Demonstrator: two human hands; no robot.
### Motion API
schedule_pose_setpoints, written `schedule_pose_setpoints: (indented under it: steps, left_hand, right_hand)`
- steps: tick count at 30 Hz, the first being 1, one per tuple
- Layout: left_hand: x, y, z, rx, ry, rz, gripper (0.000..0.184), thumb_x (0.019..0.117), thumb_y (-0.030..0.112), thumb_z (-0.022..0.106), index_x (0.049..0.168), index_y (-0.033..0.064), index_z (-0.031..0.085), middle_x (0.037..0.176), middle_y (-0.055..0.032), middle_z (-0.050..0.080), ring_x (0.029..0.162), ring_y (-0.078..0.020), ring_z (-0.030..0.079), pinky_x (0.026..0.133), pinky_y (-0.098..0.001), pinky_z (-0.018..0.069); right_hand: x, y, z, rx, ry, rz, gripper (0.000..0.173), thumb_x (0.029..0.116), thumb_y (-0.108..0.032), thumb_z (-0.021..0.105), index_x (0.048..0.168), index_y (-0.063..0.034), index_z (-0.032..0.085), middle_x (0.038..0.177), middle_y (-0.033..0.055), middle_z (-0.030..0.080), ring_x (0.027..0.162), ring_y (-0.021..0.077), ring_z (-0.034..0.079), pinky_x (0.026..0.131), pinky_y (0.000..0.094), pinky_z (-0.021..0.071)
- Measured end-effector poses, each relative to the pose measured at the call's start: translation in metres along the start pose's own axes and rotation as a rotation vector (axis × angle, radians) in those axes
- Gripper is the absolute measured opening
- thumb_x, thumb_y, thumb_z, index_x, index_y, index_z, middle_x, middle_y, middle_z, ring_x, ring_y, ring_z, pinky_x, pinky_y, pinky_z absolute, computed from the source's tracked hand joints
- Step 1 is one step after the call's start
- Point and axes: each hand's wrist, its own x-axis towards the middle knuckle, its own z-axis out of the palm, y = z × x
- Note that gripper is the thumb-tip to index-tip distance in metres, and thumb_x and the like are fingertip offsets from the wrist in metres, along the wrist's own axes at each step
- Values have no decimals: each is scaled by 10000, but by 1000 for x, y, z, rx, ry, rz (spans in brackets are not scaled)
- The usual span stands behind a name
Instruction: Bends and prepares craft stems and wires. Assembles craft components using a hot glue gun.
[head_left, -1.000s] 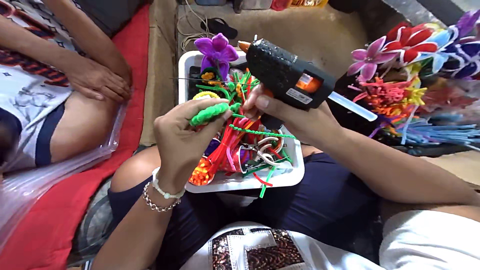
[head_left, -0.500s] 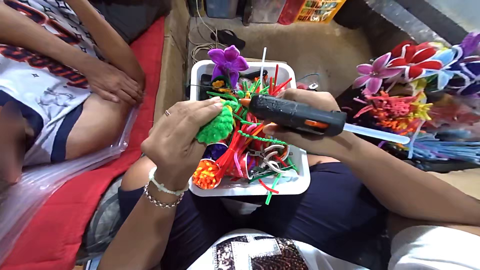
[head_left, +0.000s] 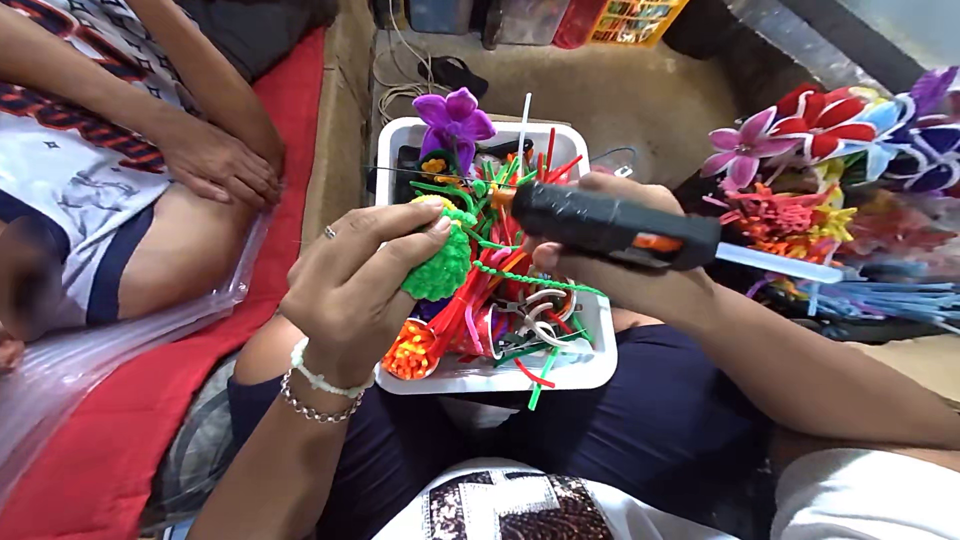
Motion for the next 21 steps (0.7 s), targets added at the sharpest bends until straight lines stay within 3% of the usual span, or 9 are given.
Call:
schedule_pose_setpoints:
  steps: [2,4,6,10,13,17,19,21]
  left_hand:
    - [-1,2,3,-19,-7,8,116,911,-29,704,1000,2,773,1082,-144,749,1052,-207,709,930,-316,570]
    - [-2,6,7,-37,-18,33,112,912,-26,702,1000,1,765,1072,-148,742,1047,-213,705,921,-316,573]
    - [-4,9,12,-35,-34,61,93,910,-30,702,975,-3,764,1052,-155,741,1040,-218,706,913,-311,572]
    - [-7,12,18,-7,-92,152,77,920,-35,692,975,-9,738,1054,-162,733,1051,-234,702,927,-323,569]
    - [-8,12,19,-17,-99,176,75,915,-44,693,967,-16,740,1063,-166,736,1062,-238,704,938,-324,570]
    - [-8,13,24,-81,-116,66,120,915,-43,688,989,0,772,1092,-157,735,1100,-227,686,976,-318,548]
    - [-5,13,27,-170,-139,-54,136,898,-35,702,1003,2,778,1137,-162,727,1125,-216,682,983,-313,557]
    - [-3,11,27,-337,-215,-215,256,885,-48,638,1103,0,763,1248,-151,696,1207,-213,652,1025,-330,553]
  right_hand:
    - [-1,1,7,280,-2,129,275,974,-172,673,1175,7,614,964,57,731,802,134,718,687,287,630]
    - [-1,1,13,428,-7,198,291,991,-166,667,1219,4,609,1048,86,731,893,187,728,794,349,638]
    - [-1,0,18,494,2,249,268,968,-145,691,1195,-17,626,1039,75,726,895,173,725,798,339,634]
    - [-2,-8,26,582,20,378,127,935,-96,713,1058,-79,687,927,14,693,811,89,669,702,241,585]
    - [-2,-8,27,610,31,442,129,913,-64,729,1036,-65,691,893,31,692,775,92,667,675,236,582]
    - [-1,-5,23,478,45,408,122,918,-84,720,1036,-79,694,877,18,681,751,84,652,635,226,560]
    - [0,-2,20,413,68,382,176,908,-83,723,1078,-78,680,919,20,694,791,94,669,664,240,577]
    - [1,0,16,349,100,362,218,907,-103,724,1117,-73,674,939,23,699,777,101,667,647,242,577]
